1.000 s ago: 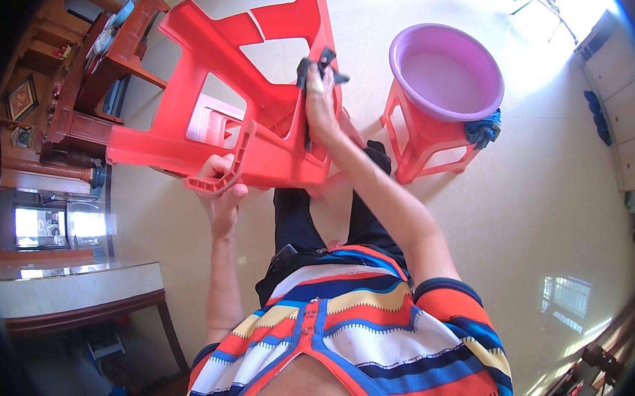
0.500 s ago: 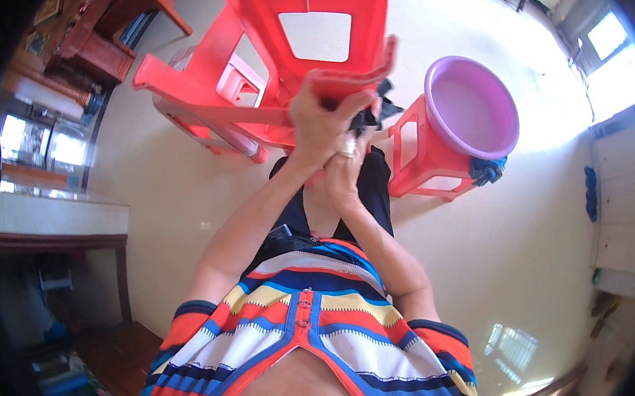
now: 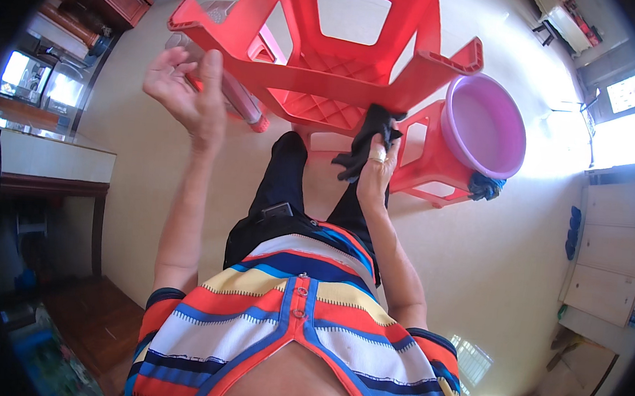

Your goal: The person cleans plastic stools by wiping them with a damp cloth, dipping the cloth in a basin of water several times to rinse it and then continuing to wipe different parts of the stools.

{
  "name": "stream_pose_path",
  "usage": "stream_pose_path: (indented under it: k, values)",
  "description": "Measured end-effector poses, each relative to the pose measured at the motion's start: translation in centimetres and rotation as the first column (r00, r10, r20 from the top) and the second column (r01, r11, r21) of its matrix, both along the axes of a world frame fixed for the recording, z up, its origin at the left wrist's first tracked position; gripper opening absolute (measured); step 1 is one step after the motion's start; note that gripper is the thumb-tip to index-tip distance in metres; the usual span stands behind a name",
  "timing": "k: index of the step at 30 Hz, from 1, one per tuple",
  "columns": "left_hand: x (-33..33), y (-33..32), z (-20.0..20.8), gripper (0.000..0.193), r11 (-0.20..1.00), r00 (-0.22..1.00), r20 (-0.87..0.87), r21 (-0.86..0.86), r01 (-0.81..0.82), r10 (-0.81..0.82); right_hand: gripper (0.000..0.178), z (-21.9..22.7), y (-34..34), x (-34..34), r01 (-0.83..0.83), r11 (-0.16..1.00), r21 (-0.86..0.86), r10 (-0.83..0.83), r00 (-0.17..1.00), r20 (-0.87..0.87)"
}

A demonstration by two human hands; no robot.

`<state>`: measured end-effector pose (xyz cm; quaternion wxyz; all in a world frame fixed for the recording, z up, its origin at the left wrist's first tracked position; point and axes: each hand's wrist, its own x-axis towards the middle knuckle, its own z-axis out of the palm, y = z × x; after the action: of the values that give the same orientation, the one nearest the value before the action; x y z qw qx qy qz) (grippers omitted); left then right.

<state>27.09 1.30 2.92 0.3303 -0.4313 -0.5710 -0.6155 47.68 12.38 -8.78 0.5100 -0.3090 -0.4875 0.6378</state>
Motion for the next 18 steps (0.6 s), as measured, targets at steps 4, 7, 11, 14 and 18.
stream_pose_path:
  k: [4, 7, 11, 14, 18]
  values:
    - [-6.2, -1.2, -0.2, 0.071, 0.995, 0.964, 0.266, -0.092, 0.038, -0.012, 0.040, 2.7, -1.9, -1.6, -0.298, 0.954, -0.032, 0.298, 0.934, 0.198]
    - [-8.4, -0.5, -0.1, 0.079, 0.944, 0.902, 0.389, -0.186, 0.274, -0.185, 0.037, 7.8, -2.2, -3.3, -0.348, 0.889, 0.298, 0.260, 0.919, 0.297]
    - [-9.8, 0.6, -0.8, 0.085, 0.869, 0.758, 0.558, -0.126, 0.479, -0.337, 0.039, 13.2, -0.2, -5.6, -0.370, 0.704, 0.606, 0.068, 0.885, 0.461]
    - [-8.7, 0.3, -1.3, 0.082, 0.895, 0.786, 0.563, -0.169, 0.412, -0.255, 0.040, 14.2, 3.0, -6.4, -0.311, 0.258, 0.915, -0.331, 0.861, 0.386]
    - [-5.7, 0.2, -1.0, 0.079, 0.903, 0.773, 0.539, -0.052, 0.426, -0.334, 0.056, 15.4, 3.1, -6.5, -0.798, 0.581, 0.159, -0.042, 0.166, 0.985]
